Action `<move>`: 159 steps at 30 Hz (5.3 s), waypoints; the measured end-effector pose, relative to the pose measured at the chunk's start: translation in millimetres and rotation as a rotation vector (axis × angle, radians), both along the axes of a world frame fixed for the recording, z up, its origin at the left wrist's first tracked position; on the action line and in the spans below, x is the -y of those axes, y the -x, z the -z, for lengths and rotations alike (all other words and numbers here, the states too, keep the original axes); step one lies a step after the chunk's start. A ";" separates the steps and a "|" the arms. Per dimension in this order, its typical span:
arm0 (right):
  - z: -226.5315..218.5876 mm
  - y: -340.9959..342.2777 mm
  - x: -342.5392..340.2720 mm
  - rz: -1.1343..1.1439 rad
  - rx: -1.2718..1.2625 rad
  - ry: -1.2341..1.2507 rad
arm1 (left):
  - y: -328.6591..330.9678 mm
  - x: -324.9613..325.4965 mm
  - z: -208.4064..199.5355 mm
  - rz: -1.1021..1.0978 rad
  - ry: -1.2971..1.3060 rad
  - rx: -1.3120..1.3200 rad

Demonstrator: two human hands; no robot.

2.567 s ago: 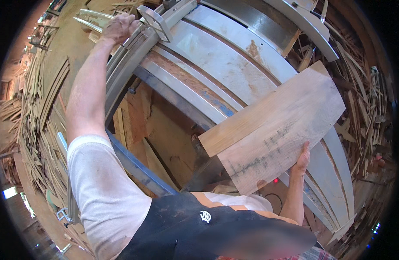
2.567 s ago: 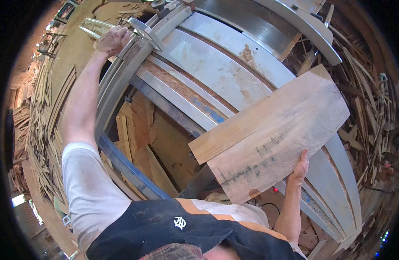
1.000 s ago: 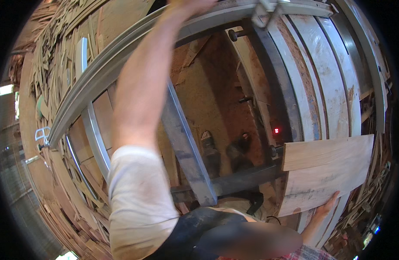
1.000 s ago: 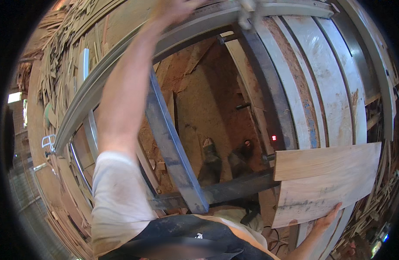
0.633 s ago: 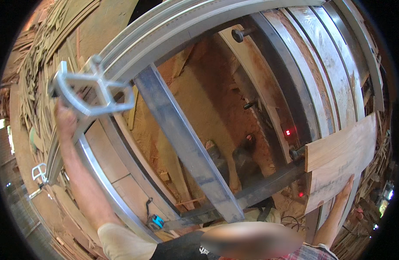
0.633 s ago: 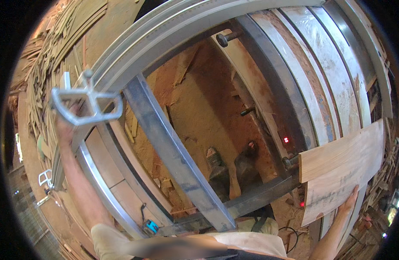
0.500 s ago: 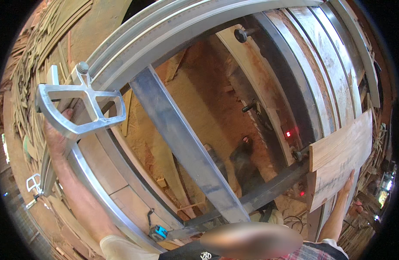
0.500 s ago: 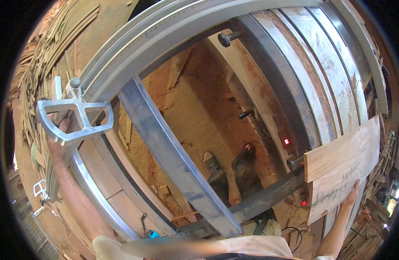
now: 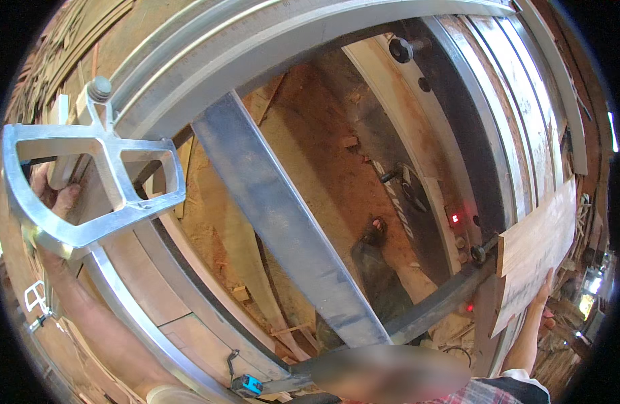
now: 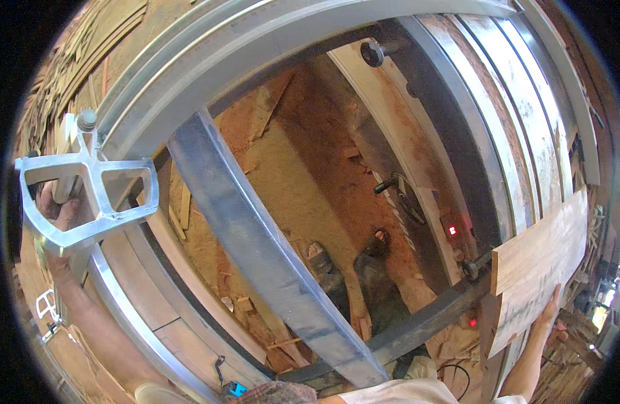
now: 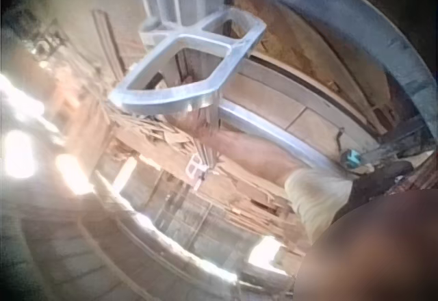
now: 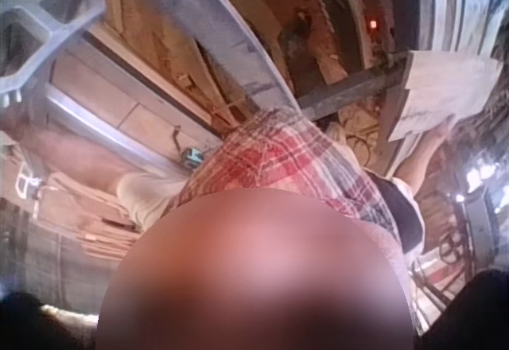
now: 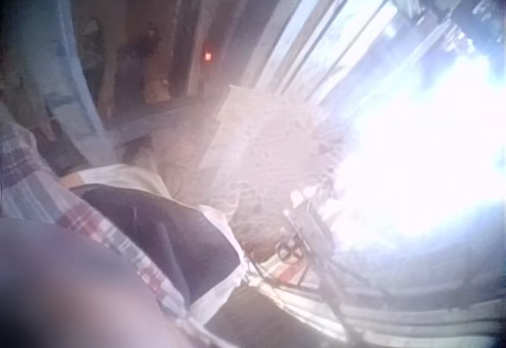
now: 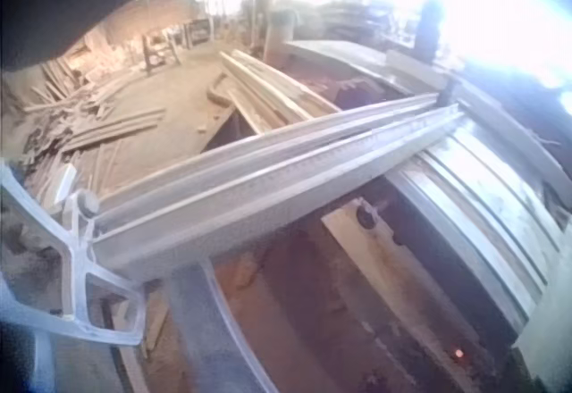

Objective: The person measures a wooden board with a tape measure, then uses a table saw to cut it. They repeatedly measure, adjust the saw fence, and cut the board into smaller pieces.

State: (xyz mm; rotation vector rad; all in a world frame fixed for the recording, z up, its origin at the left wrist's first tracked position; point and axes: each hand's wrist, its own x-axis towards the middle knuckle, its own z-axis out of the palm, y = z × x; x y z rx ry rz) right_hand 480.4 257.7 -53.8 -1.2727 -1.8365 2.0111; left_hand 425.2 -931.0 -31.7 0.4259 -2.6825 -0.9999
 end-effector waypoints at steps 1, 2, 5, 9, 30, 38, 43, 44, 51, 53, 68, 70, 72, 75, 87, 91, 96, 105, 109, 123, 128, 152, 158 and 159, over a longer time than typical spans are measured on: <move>-0.2 0.2 0.2 0.004 0.004 -0.006 | -4.1 5.4 4.2 -0.016 0.009 0.006; -0.2 -0.1 0.7 0.097 0.015 -0.012 | -6.7 9.9 7.7 -0.032 0.019 0.014; 1.0 -0.8 0.5 0.137 0.023 0.018 | -11.5 8.0 14.3 -0.076 0.083 0.037; 5.8 -3.0 -3.9 0.048 0.003 -0.011 | 8.1 -31.8 9.1 -0.020 0.031 -0.004; -0.4 1.7 20.5 0.105 0.039 -0.050 | 78.1 -124.0 -4.8 0.045 -0.161 -0.056; -3.8 2.2 14.7 0.011 0.054 0.024 | 77.9 -123.8 -1.6 0.006 -0.246 0.003; -62.1 45.3 40.3 -0.604 1.108 -0.764 | 61.4 -95.6 10.3 0.113 0.003 -0.121; -75.9 57.7 60.9 -0.771 1.264 -1.287 | 53.3 -86.6 11.2 0.102 0.035 -0.139; -73.5 223.0 409.1 -1.008 -0.419 -1.739 | 7.4 -41.1 5.8 -0.021 0.054 -0.221; -43.2 274.2 541.8 -0.902 -0.721 -1.644 | 3.6 -42.0 4.4 -0.038 0.024 -0.223; 30.4 212.6 752.6 -1.393 -1.049 -1.211 | -4.7 -34.2 10.8 -0.022 -0.053 -0.207; 24.1 237.2 725.8 -1.248 -0.804 -1.448 | -9.6 -34.7 13.8 -0.031 -0.067 -0.183; 22.0 253.8 708.8 -1.117 -0.768 -1.484 | -12.6 -36.1 15.8 -0.042 -0.094 -0.163; 27.0 254.8 705.6 -1.076 -1.011 -1.332 | -10.5 -39.0 16.8 -0.107 -0.052 -0.137; -18.3 296.0 679.4 -1.489 -1.120 -1.515 | 10.7 -58.5 16.1 -0.011 -0.034 -0.126; -19.9 303.3 682.6 -1.521 -1.118 -1.650 | 8.1 -59.7 15.5 -0.113 -0.030 -0.069; -15.8 310.1 684.3 -1.550 -1.141 -1.665 | -0.7 -51.9 9.2 0.005 0.023 -0.085; -15.5 313.5 685.6 -1.561 -1.140 -1.706 | -9.6 -28.7 10.5 -0.076 0.008 -0.034; -15.7 307.3 683.0 -1.526 -1.205 -1.611 | -6.9 -31.0 11.3 -0.078 -0.020 0.003; 32.4 167.9 654.5 -1.406 -0.502 -0.473 | -0.2 -45.7 7.1 -0.144 -0.132 -0.002; 10.7 63.7 640.4 -1.676 -0.377 -0.555 | 2.7 -58.6 1.1 -0.103 0.051 0.032; 17.9 81.2 639.7 -1.599 -0.463 -0.648 | 5.7 -52.6 11.3 -0.134 0.015 0.037; 31.1 165.7 662.1 -1.294 -0.742 -0.988 | 3.8 -45.6 18.3 -0.099 -0.163 -0.047; 28.6 175.4 666.9 -1.298 -0.713 -1.008 | 3.9 -45.4 19.0 -0.072 -0.223 -0.081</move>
